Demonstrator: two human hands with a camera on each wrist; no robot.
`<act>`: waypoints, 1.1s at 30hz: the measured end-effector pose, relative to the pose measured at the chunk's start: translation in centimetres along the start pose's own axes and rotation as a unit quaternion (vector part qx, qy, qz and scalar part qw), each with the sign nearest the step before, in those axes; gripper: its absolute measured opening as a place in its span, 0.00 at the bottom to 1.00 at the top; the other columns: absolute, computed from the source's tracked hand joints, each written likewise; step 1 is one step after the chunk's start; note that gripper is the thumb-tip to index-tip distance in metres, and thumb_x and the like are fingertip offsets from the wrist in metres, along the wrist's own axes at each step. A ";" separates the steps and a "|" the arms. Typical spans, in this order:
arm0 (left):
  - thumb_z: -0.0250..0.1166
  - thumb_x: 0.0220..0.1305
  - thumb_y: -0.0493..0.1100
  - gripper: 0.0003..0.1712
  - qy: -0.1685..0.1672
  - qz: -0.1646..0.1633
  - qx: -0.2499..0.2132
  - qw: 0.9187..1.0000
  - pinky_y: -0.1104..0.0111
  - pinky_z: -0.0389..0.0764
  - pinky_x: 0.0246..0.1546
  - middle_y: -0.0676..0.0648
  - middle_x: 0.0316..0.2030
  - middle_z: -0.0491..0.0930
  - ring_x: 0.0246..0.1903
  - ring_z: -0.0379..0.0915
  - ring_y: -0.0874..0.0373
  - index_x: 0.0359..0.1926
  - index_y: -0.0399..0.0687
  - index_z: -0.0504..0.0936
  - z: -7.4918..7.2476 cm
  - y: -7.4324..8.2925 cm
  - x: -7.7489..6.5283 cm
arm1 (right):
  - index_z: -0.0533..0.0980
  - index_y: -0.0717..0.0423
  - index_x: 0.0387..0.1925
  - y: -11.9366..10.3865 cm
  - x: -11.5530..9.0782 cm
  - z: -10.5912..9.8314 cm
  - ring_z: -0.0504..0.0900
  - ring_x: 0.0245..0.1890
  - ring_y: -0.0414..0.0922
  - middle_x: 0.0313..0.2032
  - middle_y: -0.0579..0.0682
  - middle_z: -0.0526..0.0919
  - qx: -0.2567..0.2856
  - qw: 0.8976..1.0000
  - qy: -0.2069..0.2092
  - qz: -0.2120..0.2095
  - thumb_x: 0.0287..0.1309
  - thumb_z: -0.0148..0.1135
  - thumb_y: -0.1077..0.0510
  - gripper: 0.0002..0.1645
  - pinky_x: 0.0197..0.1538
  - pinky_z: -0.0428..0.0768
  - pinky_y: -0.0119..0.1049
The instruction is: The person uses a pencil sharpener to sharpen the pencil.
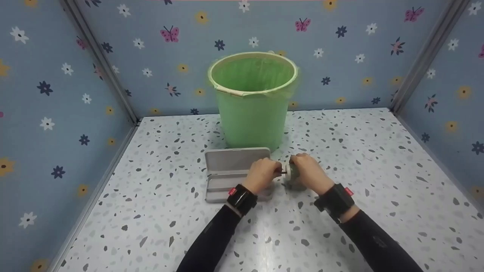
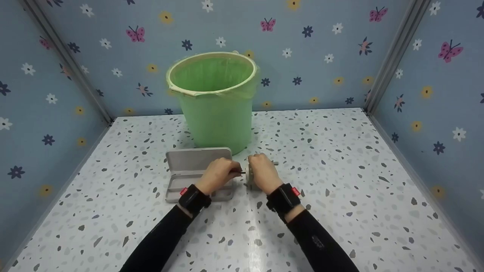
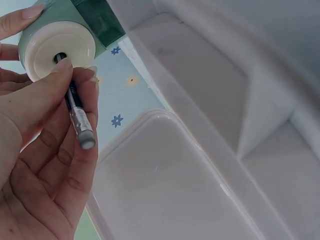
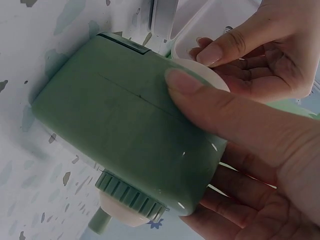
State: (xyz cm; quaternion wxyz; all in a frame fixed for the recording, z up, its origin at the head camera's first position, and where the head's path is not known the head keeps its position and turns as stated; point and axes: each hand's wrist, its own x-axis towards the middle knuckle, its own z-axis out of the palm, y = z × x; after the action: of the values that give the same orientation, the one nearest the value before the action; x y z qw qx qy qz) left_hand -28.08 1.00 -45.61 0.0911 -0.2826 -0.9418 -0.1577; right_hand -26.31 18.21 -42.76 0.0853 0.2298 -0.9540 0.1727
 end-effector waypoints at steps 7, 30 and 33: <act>0.70 0.59 0.46 0.05 -0.010 -0.009 -0.010 1.000 0.62 0.83 0.34 0.52 0.31 0.88 0.33 0.84 0.53 0.32 0.52 0.86 -0.2 0.0 0.0 | 0.78 0.64 0.31 -0.1 -0.1 0.0 0.79 0.29 0.54 0.27 0.58 0.81 -0.003 1.000 0.021 -0.021 0.27 0.73 0.75 0.20 0.36 0.80 0.48; 0.71 0.58 0.44 0.03 -0.031 -0.015 -0.036 0.999 0.62 0.83 0.37 0.51 0.30 0.88 0.33 0.83 0.53 0.33 0.50 0.88 -0.9 -0.4 -0.1 | 0.79 0.64 0.32 -0.1 0.0 0.0 0.78 0.31 0.54 0.29 0.57 0.82 0.014 1.000 0.002 0.008 0.29 0.77 0.70 0.21 0.38 0.80 0.48; 0.71 0.57 0.44 0.04 -0.025 -0.007 -0.024 0.999 0.62 0.83 0.35 0.51 0.30 0.88 0.32 0.83 0.53 0.32 0.50 0.88 -0.9 -0.4 0.0 | 0.79 0.65 0.32 -0.1 0.0 0.1 0.79 0.32 0.54 0.29 0.58 0.82 0.005 1.000 0.008 0.004 0.27 0.76 0.71 0.22 0.38 0.80 0.49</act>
State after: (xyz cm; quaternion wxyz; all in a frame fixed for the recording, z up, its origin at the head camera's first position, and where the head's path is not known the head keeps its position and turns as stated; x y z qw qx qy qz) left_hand -28.25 0.37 -44.82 0.0593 -0.2819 -0.9416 -0.1741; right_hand -26.31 18.11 -42.86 0.0907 0.2249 -0.9534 0.1793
